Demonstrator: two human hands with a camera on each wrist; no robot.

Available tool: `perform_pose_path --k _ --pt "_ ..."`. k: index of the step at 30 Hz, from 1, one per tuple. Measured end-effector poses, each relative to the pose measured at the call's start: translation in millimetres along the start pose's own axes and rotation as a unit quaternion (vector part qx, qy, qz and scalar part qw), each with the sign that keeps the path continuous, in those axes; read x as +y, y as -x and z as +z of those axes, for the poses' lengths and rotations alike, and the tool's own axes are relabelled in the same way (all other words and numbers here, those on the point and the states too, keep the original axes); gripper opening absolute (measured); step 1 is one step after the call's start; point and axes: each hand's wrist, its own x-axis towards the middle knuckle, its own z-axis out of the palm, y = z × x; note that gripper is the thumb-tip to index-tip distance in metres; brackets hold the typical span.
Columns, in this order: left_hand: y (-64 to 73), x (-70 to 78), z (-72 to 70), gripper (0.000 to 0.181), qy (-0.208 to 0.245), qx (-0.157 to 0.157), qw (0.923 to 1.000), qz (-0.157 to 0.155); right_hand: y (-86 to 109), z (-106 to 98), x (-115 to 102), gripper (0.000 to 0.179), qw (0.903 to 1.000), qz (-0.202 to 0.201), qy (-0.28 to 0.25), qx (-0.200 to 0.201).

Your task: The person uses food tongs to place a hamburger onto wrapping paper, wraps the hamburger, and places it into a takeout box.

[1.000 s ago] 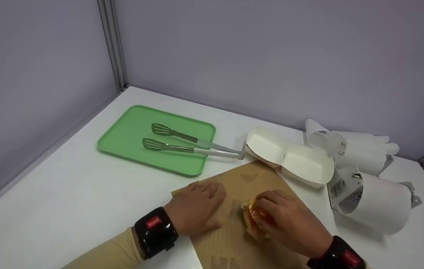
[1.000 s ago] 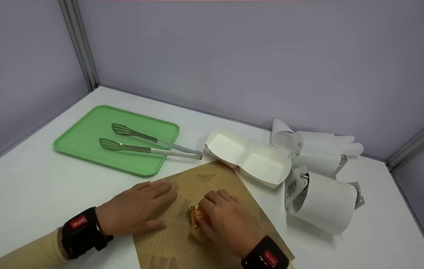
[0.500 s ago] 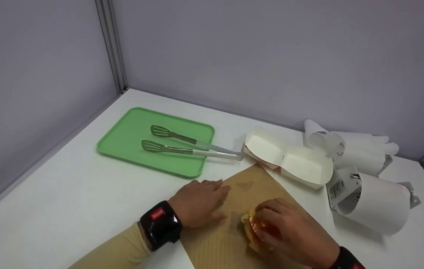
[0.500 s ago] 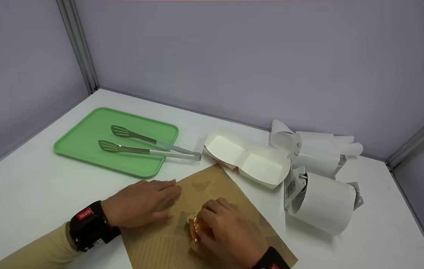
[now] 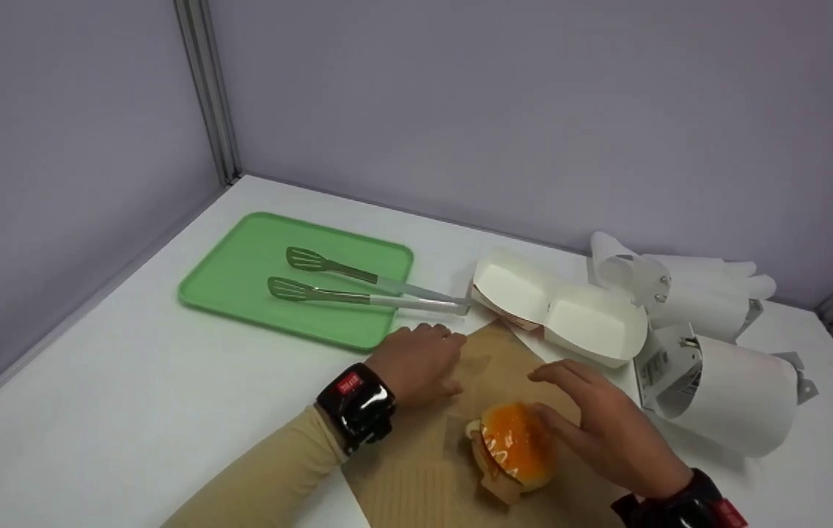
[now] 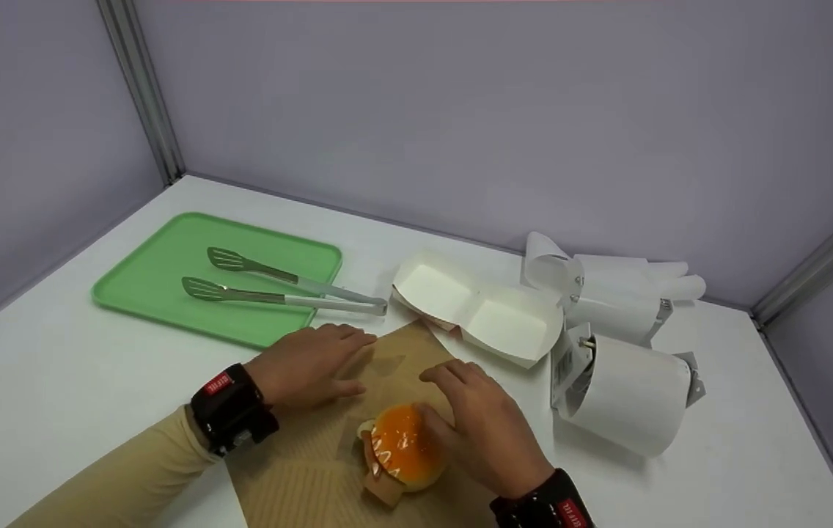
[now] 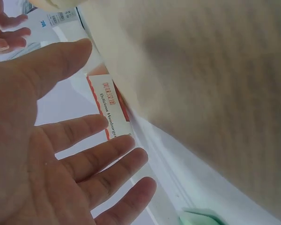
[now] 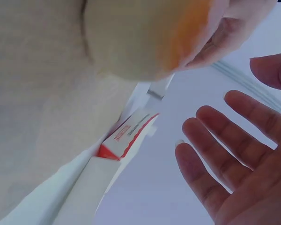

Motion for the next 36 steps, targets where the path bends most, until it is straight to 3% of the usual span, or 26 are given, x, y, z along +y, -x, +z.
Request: perform_pose_path --k 5,17,22,28,32,36 --pt "-0.5 -4.1 2.4 0.059 -0.019 0.010 0.9998 -0.002 0.7 -3.0 8.6 0.027 0.9997 0.019 -0.003 -0.017" --pt "2.6 -7.4 1.2 0.057 0.017 0.036 0.9976 -0.057 8.6 -1.1 18.4 0.019 0.9897 0.103 -0.005 -0.099" --pt "9.9 -9.2 -3.4 0.052 0.038 0.035 0.9962 -0.069 11.2 2.7 16.8 0.017 0.9871 0.092 0.001 -0.131" --pt "16.0 -11.7 -6.5 0.044 0.058 0.024 0.9955 -0.070 11.3 5.7 12.4 0.022 0.9902 0.048 0.021 -0.129" --pt "20.0 -13.6 -6.7 0.045 0.084 0.021 0.9945 -0.059 10.1 6.9 9.2 0.025 0.9896 0.051 0.026 -0.132" --pt "24.1 -17.1 -8.0 0.045 0.138 0.017 0.9893 -0.046 8.6 8.0 7.6 0.029 0.9883 0.061 0.017 -0.139"
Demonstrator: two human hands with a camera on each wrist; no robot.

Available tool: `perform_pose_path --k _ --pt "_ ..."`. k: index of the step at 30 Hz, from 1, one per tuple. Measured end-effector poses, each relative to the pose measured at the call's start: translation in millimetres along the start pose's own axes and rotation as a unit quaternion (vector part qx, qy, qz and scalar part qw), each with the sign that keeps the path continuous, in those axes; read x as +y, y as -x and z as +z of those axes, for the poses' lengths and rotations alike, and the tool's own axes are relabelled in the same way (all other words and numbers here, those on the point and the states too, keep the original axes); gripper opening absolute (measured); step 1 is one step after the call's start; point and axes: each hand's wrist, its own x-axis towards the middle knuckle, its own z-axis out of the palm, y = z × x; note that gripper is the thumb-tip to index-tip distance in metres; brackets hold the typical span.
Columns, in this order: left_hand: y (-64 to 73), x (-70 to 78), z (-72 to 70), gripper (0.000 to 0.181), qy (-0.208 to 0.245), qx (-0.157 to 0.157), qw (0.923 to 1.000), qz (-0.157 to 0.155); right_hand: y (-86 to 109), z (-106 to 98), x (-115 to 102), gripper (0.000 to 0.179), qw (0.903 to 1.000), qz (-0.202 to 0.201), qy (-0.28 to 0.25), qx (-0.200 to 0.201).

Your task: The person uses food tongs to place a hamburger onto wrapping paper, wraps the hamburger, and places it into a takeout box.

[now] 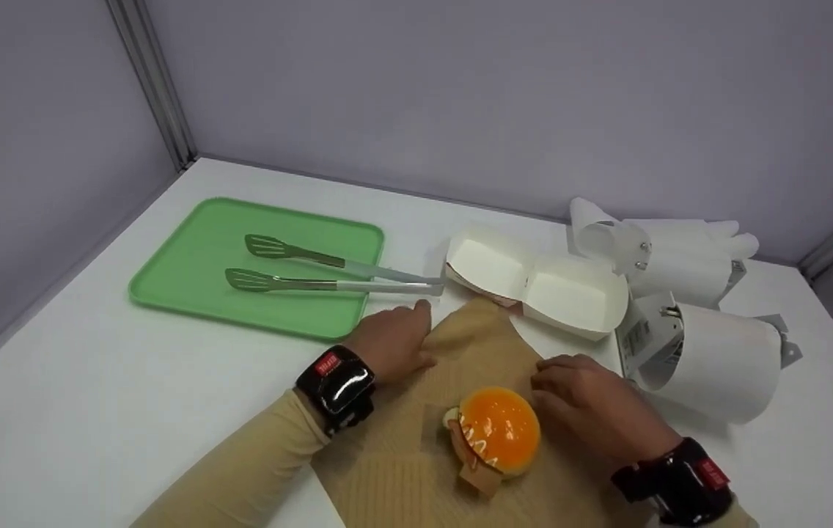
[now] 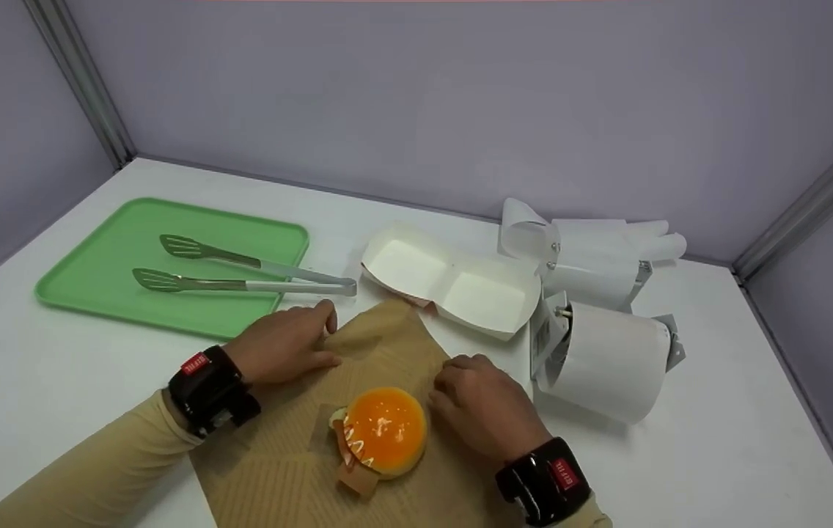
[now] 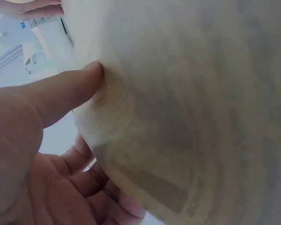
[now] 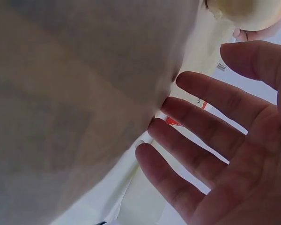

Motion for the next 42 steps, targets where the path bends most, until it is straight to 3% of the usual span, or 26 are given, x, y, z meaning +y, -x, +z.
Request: perform_pose_path --k 5,9,13,17,21,30,34,42 --pt "0.3 -8.0 -5.3 0.045 0.056 0.012 0.9981 0.023 -3.0 1.6 0.1 0.030 0.9999 0.007 -0.008 -0.007" --pt "0.4 -12.0 -7.7 0.020 0.065 0.023 0.9962 0.054 -4.6 3.0 1.2 0.029 0.9996 0.016 -0.023 0.002" --pt "5.4 -14.4 -7.9 0.004 0.067 0.044 0.9947 0.065 -5.9 3.3 2.7 0.031 0.9980 0.030 -0.048 0.027" --pt "10.1 -14.5 -8.4 0.005 0.068 0.074 0.9925 0.069 -4.2 1.3 4.0 0.043 0.9956 0.052 -0.054 0.056" --pt "10.4 -11.2 -11.3 0.006 0.075 0.087 0.9910 0.070 -2.2 -2.8 5.6 0.051 0.9920 0.096 -0.060 0.056" --pt "13.4 -5.7 -17.5 0.010 0.075 0.102 0.9897 0.068 -1.9 -8.8 5.5 0.032 0.9816 0.163 -0.091 0.040" --pt "16.2 -3.9 -16.1 0.008 0.077 0.104 0.9888 0.075 -1.5 -10.2 2.8 0.018 0.9797 0.159 -0.108 0.058" --pt "21.9 -2.7 -10.8 0.007 0.078 0.123 0.9851 0.091 -0.1 -9.8 -2.0 0.009 0.9765 0.126 -0.137 0.107"
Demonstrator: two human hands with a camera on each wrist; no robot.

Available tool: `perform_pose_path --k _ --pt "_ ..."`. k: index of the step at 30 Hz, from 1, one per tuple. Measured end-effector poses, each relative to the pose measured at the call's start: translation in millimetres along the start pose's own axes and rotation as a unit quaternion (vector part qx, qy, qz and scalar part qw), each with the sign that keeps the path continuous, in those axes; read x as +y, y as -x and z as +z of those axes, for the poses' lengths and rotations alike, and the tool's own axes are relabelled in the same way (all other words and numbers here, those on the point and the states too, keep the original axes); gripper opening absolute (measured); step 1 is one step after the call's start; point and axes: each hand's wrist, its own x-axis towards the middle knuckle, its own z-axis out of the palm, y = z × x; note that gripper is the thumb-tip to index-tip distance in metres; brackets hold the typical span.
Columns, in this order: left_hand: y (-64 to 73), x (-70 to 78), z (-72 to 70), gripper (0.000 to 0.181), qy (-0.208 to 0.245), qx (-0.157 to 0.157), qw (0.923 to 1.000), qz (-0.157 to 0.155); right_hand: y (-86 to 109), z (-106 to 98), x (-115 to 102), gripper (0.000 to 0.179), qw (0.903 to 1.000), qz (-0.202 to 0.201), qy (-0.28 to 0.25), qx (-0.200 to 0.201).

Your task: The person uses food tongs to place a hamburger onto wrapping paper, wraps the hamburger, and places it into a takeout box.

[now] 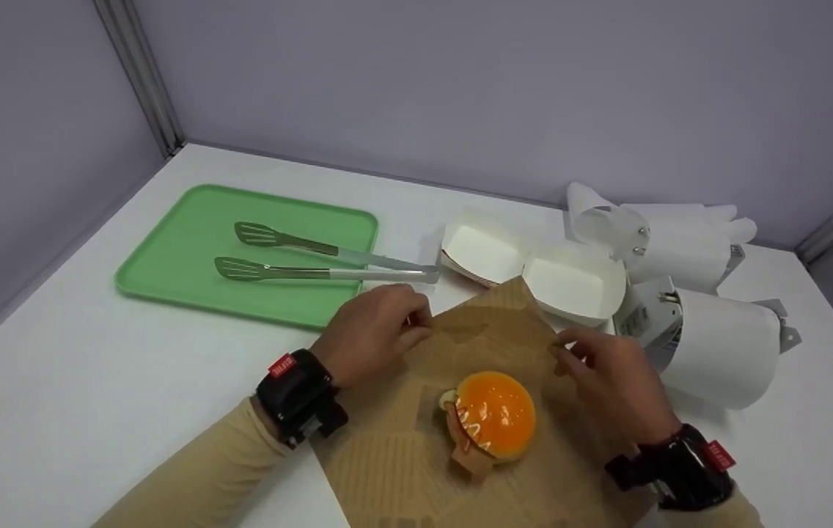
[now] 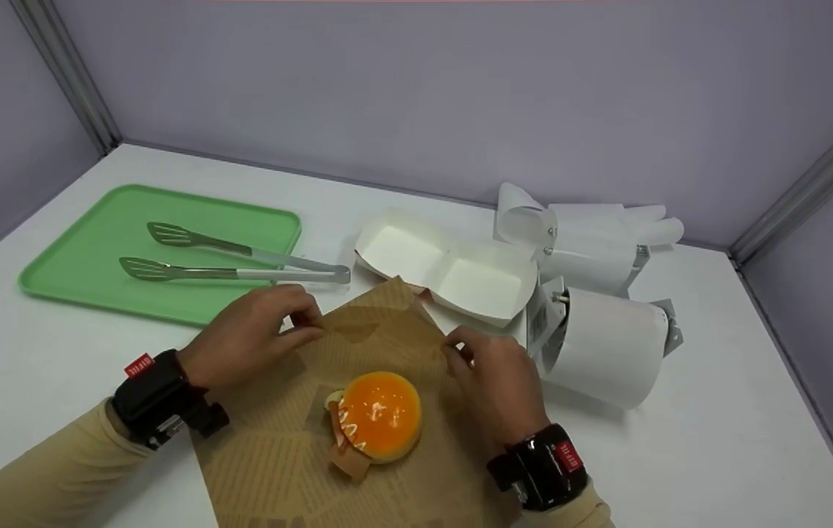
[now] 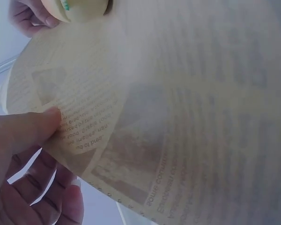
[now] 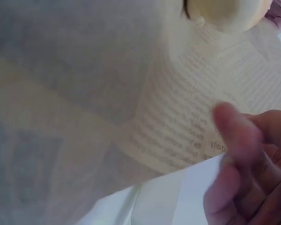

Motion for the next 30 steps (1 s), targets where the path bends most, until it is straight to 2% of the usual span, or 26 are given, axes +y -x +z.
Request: perform_pose_path --k 10,16,24,30 --pt "1.5 0.7 -2.4 0.005 -0.018 0.033 0.9992 0.010 2.2 2.5 -0.6 0.010 0.9971 -0.061 -0.036 0.028" --pt "4.6 4.4 -2.5 0.003 -0.031 0.046 0.9983 0.017 2.2 3.5 -0.4 0.013 0.9960 -0.077 -0.007 0.043" --pt "15.3 11.2 -1.2 0.003 -0.046 0.043 0.9956 0.070 5.0 -2.2 -6.7 0.017 0.9949 -0.091 0.008 0.043" --pt "18.4 15.8 0.9 0.002 -0.050 0.037 0.9923 0.107 9.3 -1.5 -12.3 0.021 0.9888 -0.146 -0.006 0.032"
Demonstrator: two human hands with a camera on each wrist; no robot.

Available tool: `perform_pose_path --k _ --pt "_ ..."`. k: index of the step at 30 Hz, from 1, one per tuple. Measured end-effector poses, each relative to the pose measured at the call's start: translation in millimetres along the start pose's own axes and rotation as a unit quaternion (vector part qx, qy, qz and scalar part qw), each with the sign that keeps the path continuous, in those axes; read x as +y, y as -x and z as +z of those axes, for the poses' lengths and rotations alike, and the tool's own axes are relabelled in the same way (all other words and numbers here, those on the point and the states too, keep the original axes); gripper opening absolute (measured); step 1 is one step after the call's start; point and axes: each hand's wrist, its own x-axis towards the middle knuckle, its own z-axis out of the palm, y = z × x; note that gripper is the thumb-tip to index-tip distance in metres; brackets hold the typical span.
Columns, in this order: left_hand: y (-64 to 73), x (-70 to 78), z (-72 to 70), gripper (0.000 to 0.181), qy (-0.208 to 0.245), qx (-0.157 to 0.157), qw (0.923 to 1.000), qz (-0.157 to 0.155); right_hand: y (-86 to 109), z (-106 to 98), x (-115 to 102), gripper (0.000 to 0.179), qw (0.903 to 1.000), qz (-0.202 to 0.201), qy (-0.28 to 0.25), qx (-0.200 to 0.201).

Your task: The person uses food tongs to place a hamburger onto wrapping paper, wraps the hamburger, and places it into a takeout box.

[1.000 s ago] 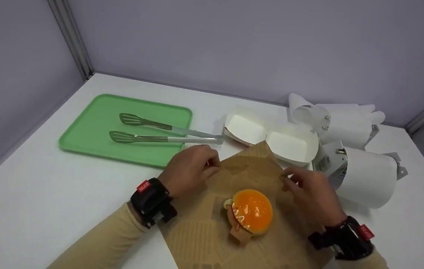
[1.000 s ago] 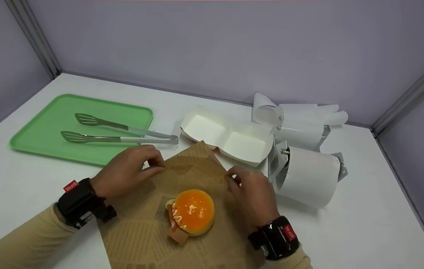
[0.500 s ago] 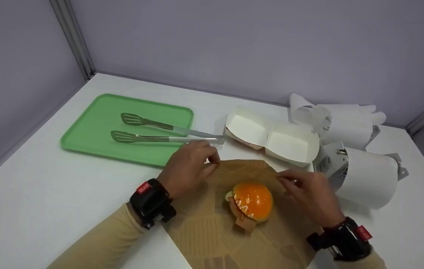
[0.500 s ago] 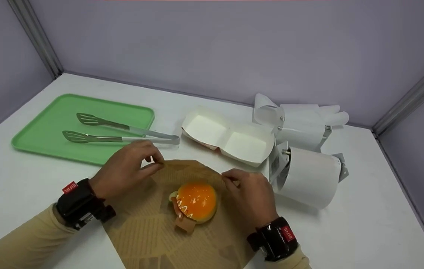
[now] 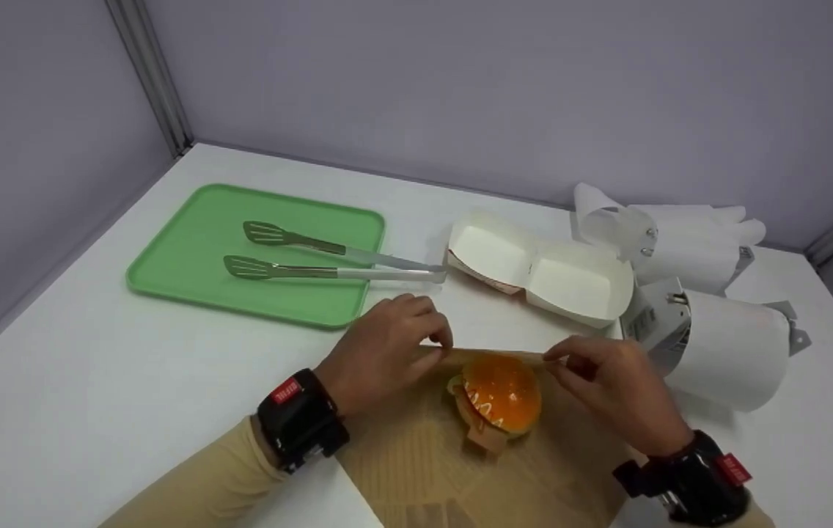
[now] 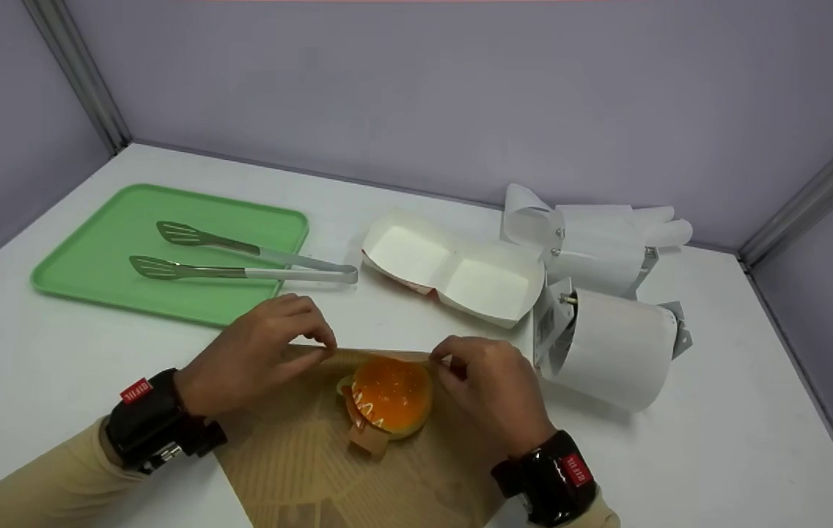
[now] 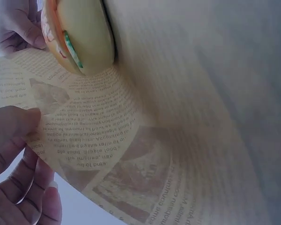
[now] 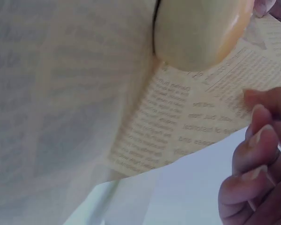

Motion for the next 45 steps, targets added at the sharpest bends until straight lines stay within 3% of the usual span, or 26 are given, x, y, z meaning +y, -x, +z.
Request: perform_pose_path --k 8,13,23,28,33,35,42,45 --pt "1.2 10.6 1.1 0.005 -0.004 0.001 0.9990 0.045 3.7 -4.6 -5.3 0.022 0.9976 -0.055 -0.023 -0.035" --pt "1.5 16.8 -0.2 0.004 -0.007 -0.015 0.9978 0.064 5.5 -6.9 -9.2 0.027 0.9937 -0.095 -0.029 -0.052" --pt "2.5 26.3 4.5 0.004 -0.041 -0.038 0.9935 0.100 6.4 -6.1 -14.5 0.031 0.9862 -0.125 0.030 -0.104" --pt "4.2 26.0 4.3 0.004 -0.053 -0.060 0.9913 0.104 8.5 -3.5 -16.2 0.029 0.9861 -0.123 0.035 -0.106" --pt "6.2 24.8 5.4 0.004 -0.054 -0.065 0.9898 0.115 9.2 3.2 -19.9 0.016 0.9884 -0.130 0.041 -0.068" --pt "7.0 24.7 5.9 0.004 -0.054 -0.064 0.9894 0.119 9.4 6.6 -20.9 0.018 0.9875 -0.135 0.054 -0.061" --pt "8.6 25.7 6.7 0.002 -0.042 -0.082 0.9884 0.121 10.1 12.9 -23.3 0.023 0.9879 -0.092 0.058 -0.111" --pt "8.9 27.4 5.8 0.012 -0.024 -0.089 0.9877 0.126 9.9 13.0 -24.2 0.026 0.9877 -0.081 0.058 -0.120"
